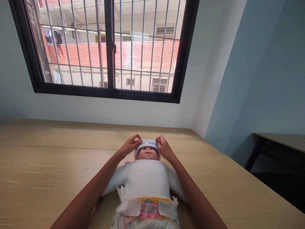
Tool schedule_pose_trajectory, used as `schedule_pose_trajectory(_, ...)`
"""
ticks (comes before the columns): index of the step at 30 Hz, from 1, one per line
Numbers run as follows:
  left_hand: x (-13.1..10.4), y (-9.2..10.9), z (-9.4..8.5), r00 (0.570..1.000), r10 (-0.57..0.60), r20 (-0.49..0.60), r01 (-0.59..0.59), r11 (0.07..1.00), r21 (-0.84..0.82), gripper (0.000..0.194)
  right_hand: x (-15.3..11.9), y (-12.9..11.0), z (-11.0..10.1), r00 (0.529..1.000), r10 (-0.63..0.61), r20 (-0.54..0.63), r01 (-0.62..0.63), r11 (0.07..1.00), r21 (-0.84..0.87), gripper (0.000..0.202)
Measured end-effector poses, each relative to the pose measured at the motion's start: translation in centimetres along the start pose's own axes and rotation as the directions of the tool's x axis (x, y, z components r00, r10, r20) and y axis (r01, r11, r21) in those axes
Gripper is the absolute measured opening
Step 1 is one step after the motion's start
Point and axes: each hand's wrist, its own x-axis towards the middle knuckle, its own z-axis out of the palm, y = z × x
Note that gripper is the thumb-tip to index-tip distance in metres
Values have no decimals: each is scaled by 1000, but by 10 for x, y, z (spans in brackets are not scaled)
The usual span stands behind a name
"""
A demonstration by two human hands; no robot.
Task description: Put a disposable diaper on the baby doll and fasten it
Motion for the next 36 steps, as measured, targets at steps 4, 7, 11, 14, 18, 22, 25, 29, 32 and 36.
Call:
schedule_pose_trajectory(4,0,-6,4,997,-37,-61,38,999,2,43,-1,11,6,999,32,-44,-32,999,-5,27)
schedule_pose_trajectory(7,0,-9,8,993,-35,-113,35,999,-2,44,-1,17,10,996,47,-71,-46,999,3,28)
schedule_pose_trajectory(11,0,-13,16,977,-17,-215,20,1000,15,42,-3,21,13,991,58,-122,-55,998,23,30)
schedule_pose_trajectory(14,0,-19,21,953,3,-304,11,999,45,38,-5,22,16,985,60,-162,-55,998,37,30)
schedule_pose_trajectory(18,1,-23,22,929,31,-370,-4,997,74,35,-7,22,17,978,46,-201,-36,998,50,26)
schedule_pose_trajectory(22,0,-17,21,908,87,-409,-49,993,104,29,-9,19,15,970,27,-242,-10,998,68,17)
schedule_pose_trajectory(25,0,-11,23,921,120,-371,-81,990,118,24,-11,14,13,980,-4,-198,22,996,88,12)
schedule_pose_trajectory(29,-2,-9,24,953,128,-275,-99,988,115,21,-14,9,13,992,-43,-122,56,993,106,10)
schedule_pose_trajectory(32,-3,-10,23,962,127,-240,-102,988,113,18,-14,8,13,993,-58,-101,70,991,115,10)
schedule_pose_trajectory(36,-3,-11,21,969,121,-217,-98,989,113,17,-14,10,14,993,-58,-105,70,991,113,10)
